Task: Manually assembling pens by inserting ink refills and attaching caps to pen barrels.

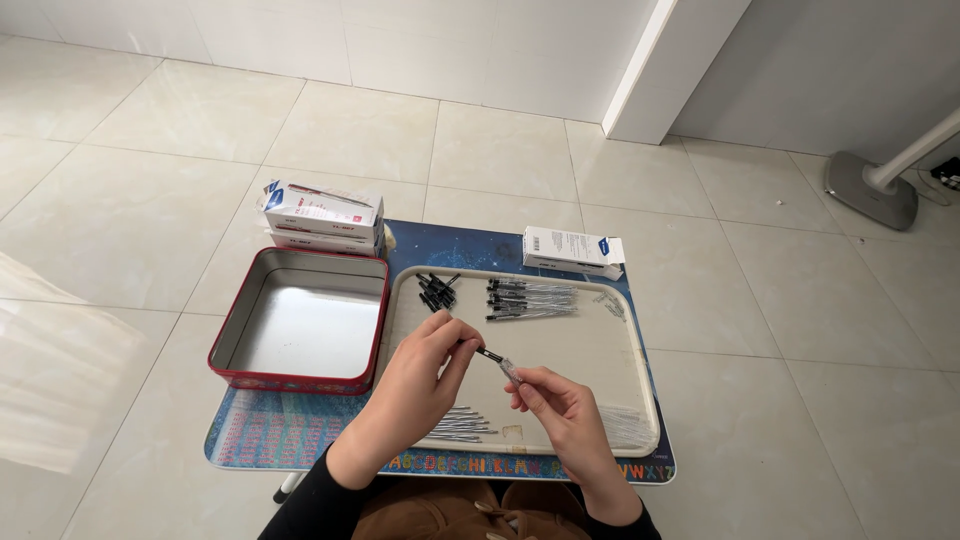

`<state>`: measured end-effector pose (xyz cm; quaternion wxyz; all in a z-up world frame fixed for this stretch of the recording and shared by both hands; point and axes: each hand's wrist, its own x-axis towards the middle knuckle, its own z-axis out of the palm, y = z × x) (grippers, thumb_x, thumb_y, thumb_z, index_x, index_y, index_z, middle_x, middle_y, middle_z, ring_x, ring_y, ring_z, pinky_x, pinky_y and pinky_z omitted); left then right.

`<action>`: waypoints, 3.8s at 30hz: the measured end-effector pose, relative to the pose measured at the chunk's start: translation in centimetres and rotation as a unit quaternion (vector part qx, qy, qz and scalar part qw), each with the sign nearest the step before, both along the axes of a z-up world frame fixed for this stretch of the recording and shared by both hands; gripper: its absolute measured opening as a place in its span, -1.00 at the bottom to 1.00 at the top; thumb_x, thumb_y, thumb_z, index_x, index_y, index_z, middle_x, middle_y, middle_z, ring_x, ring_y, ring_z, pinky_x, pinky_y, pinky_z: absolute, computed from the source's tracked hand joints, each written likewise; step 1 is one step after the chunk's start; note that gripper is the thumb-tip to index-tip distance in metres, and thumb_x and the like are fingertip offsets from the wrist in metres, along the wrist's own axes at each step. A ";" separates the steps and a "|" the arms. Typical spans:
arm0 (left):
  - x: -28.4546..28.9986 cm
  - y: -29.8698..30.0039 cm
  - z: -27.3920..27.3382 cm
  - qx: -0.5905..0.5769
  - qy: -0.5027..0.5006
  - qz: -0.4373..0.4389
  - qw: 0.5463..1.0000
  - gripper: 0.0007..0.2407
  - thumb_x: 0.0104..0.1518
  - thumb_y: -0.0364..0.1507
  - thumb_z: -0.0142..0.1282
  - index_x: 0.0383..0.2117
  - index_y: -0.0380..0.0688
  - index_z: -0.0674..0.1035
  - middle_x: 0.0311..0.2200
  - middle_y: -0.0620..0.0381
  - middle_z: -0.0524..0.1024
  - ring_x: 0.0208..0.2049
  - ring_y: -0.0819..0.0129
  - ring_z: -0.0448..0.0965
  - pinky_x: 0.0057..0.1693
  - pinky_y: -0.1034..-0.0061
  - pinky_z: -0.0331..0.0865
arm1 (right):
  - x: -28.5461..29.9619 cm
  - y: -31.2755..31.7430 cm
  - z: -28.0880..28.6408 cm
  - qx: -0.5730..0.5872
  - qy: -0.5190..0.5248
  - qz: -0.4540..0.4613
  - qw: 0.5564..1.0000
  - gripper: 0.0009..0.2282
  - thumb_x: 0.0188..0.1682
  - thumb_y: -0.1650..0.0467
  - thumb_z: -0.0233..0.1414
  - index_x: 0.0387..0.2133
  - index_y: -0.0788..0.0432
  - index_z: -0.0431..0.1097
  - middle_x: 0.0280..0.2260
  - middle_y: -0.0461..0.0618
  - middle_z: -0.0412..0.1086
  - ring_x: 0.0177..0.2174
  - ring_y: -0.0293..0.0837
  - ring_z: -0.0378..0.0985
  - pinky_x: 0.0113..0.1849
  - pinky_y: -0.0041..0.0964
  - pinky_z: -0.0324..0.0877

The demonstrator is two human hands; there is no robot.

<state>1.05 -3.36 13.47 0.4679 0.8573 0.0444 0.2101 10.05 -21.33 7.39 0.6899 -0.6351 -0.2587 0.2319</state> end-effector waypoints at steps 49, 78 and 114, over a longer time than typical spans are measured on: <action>-0.1 -1.0 -1.9 -0.130 -0.119 0.038 0.984 -0.85 0.08 -0.46 0.07 -0.25 -0.10 0.58 -0.46 0.22 0.58 -0.48 0.54 0.54 -0.32 0.68 0.43 | 1.5 0.0 0.4 -0.019 0.009 -0.023 1.000 -0.80 -0.13 0.45 0.09 -0.33 0.37 0.56 -0.57 0.09 0.46 -0.55 -0.19 0.36 -0.45 -0.41 0.30; -0.8 2.6 -4.9 0.159 0.271 0.001 0.949 -0.96 -0.07 -0.50 0.20 -0.50 -0.14 0.64 -0.42 0.00 0.54 -0.33 0.14 0.60 -0.25 0.41 0.49 | 20.4 2.2 -0.2 -0.336 -0.380 -0.063 0.860 -0.89 -0.12 0.49 0.10 -0.33 0.13 0.50 -0.32 0.08 0.48 -0.21 0.04 0.49 -0.10 -0.09 0.30; 0.1 2.7 -10.6 0.319 0.268 -0.059 0.907 -0.92 0.06 -0.41 0.10 -0.53 -0.08 0.51 -0.49 0.19 0.42 -0.38 0.36 0.52 -0.23 0.59 0.41 | 15.4 -4.3 0.9 -0.039 0.001 -0.158 0.987 -0.82 -0.08 0.49 0.07 -0.22 0.30 0.41 -0.39 0.03 0.44 -0.34 -0.20 0.50 -0.25 -0.39 0.49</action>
